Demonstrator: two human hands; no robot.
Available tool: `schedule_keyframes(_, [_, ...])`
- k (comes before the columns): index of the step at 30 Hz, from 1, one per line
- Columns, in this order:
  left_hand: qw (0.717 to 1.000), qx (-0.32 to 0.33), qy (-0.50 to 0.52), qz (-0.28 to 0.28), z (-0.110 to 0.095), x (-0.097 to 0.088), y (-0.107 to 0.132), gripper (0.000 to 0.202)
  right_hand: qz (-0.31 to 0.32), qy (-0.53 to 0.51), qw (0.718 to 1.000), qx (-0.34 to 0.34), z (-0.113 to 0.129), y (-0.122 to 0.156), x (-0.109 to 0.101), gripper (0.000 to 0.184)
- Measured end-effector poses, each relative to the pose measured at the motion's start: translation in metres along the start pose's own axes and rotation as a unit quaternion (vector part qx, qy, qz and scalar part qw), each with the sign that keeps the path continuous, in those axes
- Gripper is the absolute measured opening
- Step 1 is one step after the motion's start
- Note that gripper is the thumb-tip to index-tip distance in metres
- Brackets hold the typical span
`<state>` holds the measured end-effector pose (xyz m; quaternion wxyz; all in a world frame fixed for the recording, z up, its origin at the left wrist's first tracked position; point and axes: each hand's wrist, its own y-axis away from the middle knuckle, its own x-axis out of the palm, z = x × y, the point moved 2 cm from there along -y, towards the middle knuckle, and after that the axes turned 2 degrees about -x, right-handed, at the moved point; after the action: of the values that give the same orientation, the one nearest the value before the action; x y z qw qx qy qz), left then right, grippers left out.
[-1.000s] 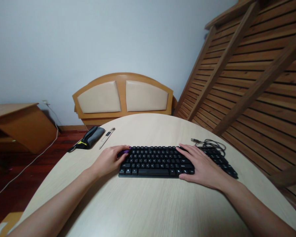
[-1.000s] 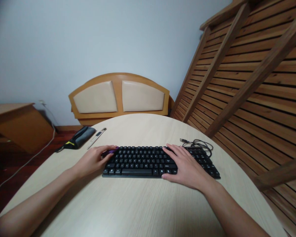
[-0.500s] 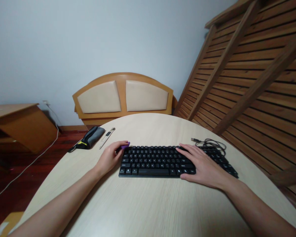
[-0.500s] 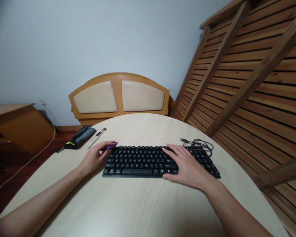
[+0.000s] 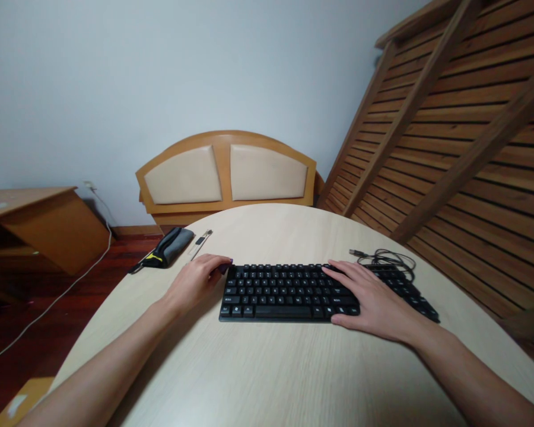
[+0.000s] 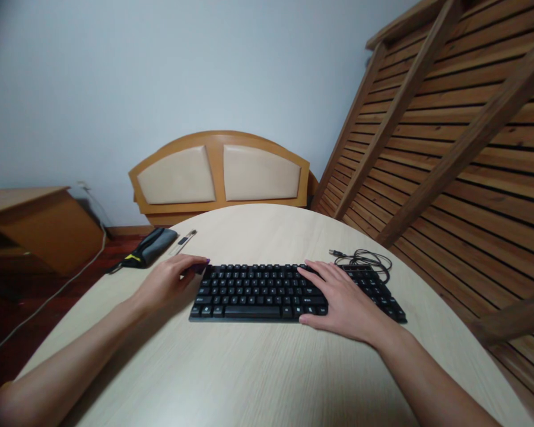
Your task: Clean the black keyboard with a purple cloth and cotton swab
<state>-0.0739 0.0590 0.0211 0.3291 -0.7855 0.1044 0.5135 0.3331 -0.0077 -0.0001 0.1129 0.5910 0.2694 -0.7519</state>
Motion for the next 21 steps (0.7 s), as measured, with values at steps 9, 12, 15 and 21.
schedule_keyframes(9, [0.999, -0.009, -0.006, 0.034, -0.0053, 0.0013, 0.0018, 0.030, 0.008, 0.002, 1.000, 0.013, 0.0022, 0.0008, -0.0020, 0.089])
schedule_keyframes(12, [1.000, 0.003, 0.001, 0.006, -0.0053, 0.0037, 0.0021, 0.032, 0.011, 0.002, 1.000, 0.016, 0.0037, 0.0013, -0.0038, 0.089])
schedule_keyframes(15, [0.999, 0.035, 0.020, 0.012, -0.0040, 0.0073, 0.0016, 0.035, 0.019, 0.005, 1.000, 0.019, 0.0048, 0.0015, -0.0053, 0.089])
schedule_keyframes(21, [0.997, 0.051, 0.005, 0.056, -0.0052, -0.0003, 0.0006, 0.033, 0.023, 0.007, 0.999, 0.020, 0.0057, 0.0011, -0.0066, 0.090])
